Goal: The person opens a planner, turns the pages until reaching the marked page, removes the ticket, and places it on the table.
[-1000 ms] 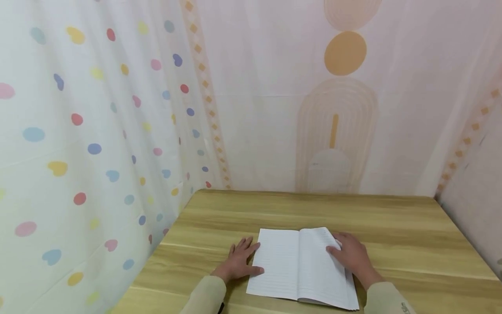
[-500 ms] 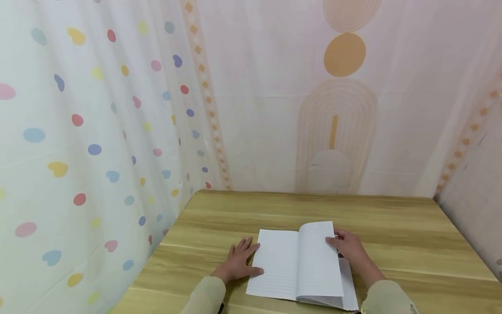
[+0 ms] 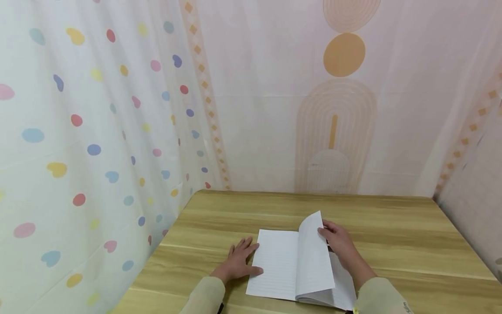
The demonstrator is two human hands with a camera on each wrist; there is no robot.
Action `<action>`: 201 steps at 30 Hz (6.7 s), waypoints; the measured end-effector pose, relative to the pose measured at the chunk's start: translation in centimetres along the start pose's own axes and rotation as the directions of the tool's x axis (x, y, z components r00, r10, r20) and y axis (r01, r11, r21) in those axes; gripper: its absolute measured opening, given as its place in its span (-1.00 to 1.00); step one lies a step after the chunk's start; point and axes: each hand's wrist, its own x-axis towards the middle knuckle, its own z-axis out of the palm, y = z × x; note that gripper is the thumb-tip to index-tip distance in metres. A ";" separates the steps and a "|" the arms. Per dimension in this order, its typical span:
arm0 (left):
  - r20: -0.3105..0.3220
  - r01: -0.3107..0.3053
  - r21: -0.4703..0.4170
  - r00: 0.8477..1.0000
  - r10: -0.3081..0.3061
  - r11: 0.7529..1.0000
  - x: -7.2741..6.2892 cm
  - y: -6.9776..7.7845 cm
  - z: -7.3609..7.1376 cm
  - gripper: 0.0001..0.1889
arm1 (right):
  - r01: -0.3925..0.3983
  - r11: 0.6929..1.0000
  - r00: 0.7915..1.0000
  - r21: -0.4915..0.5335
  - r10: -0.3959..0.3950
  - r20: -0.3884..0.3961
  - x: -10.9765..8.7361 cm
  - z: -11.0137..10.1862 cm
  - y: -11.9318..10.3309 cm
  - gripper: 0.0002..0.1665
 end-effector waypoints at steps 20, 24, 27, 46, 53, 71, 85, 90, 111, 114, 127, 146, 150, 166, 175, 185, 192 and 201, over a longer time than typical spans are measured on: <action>-0.028 -0.011 -0.012 1.000 0.011 1.000 0.1 -0.2 0.1 -0.19 | 0.594 0.639 0.801 -0.488 -0.413 0.434 -2.2 5.8 1.6 -0.44; -0.082 -0.024 -0.066 0.996 0.019 0.997 0.2 -0.4 0.2 -0.42 | 0.658 0.395 0.752 -0.641 -0.316 0.578 -3.1 6.5 2.6 -0.37; -0.100 -0.024 -0.117 0.995 0.013 0.993 0.3 -0.5 0.2 -0.42 | 0.649 0.329 0.760 -0.686 -0.257 0.597 -3.4 6.6 3.1 -0.36; 0.002 0.011 0.017 1.000 -0.011 1.000 0.2 -0.3 0.4 -0.10 | 0.455 0.451 0.888 -0.767 -0.296 0.352 -1.6 0.7 5.6 -0.27; 0.004 0.013 0.011 1.000 -0.013 1.000 0.3 0.3 0.0 -0.10 | 0.271 0.458 0.961 -0.847 -0.184 0.208 -0.1 -3.7 5.9 -0.10; 0.008 0.021 0.022 1.000 -0.021 1.000 0.3 0.1 0.2 -0.08 | 0.234 0.483 0.972 -0.844 -0.128 0.196 0.3 -4.6 6.3 0.07; 0.010 0.021 -0.004 1.000 -0.021 1.000 0.3 -0.3 0.3 -0.07 | 0.242 0.478 0.969 -0.844 -0.155 0.190 0.6 -4.5 6.4 0.01; 0.010 0.026 0.000 1.000 -0.026 1.000 0.2 -0.2 0.3 -0.07 | 0.242 0.474 0.969 -0.847 -0.164 0.185 0.4 -4.4 6.3 -0.01; -0.003 0.023 0.008 1.000 -0.023 1.000 0.1 0.0 0.3 -0.08 | 0.338 0.473 0.923 -0.814 -0.334 0.190 0.7 -3.8 5.4 -0.50; -0.006 0.017 0.005 1.000 -0.017 1.000 0.2 0.0 0.4 -0.08 | 0.340 0.554 0.923 -0.760 -0.350 0.158 0.7 -3.4 4.9 -0.53; -0.009 0.009 -0.011 1.000 -0.009 1.000 0.1 -0.2 0.6 -0.08 | 0.008 0.979 1.000 -0.204 -0.008 0.002 0.8 -0.8 1.1 -0.27; -0.023 0.008 -0.014 1.000 -0.008 1.000 0.0 -0.5 1.0 -0.08 | 0.328 0.937 0.919 -0.119 -0.288 0.269 -1.2 4.9 -0.4 -0.39; -0.047 -0.024 0.024 0.999 0.025 0.999 0.5 -0.7 1.0 -0.17 | 0.582 0.613 0.810 -0.534 -0.380 0.446 -2.3 6.2 1.1 -0.46; -0.021 0.011 -0.029 1.000 -0.012 1.000 0.1 -0.9 1.0 -0.13 | 0.603 0.319 0.796 -0.731 -0.178 0.578 -3.8 7.9 4.7 -0.34; -0.031 -0.009 0.006 0.999 0.009 1.000 0.3 -0.7 0.9 -0.05 | 0.524 0.432 0.852 -0.734 -0.281 0.442 -3.1 4.6 5.1 -0.21; -0.011 0.011 0.019 1.000 -0.011 1.000 -0.1 0.1 0.9 -0.09 | 0.255 0.470 0.965 -0.845 -0.182 0.189 -0.7 -4.1 7.2 -0.08; -0.017 0.010 0.015 1.000 -0.010 1.000 0.1 0.2 0.9 -0.09 | 0.221 0.486 0.975 -0.846 -0.126 0.183 0.1 -5.6 7.0 0.08; -0.022 0.011 0.022 1.000 -0.010 1.000 0.2 0.0 1.0 -0.09 | 0.223 0.472 0.975 -0.853 -0.118 0.189 0.1 -5.5 6.2 0.00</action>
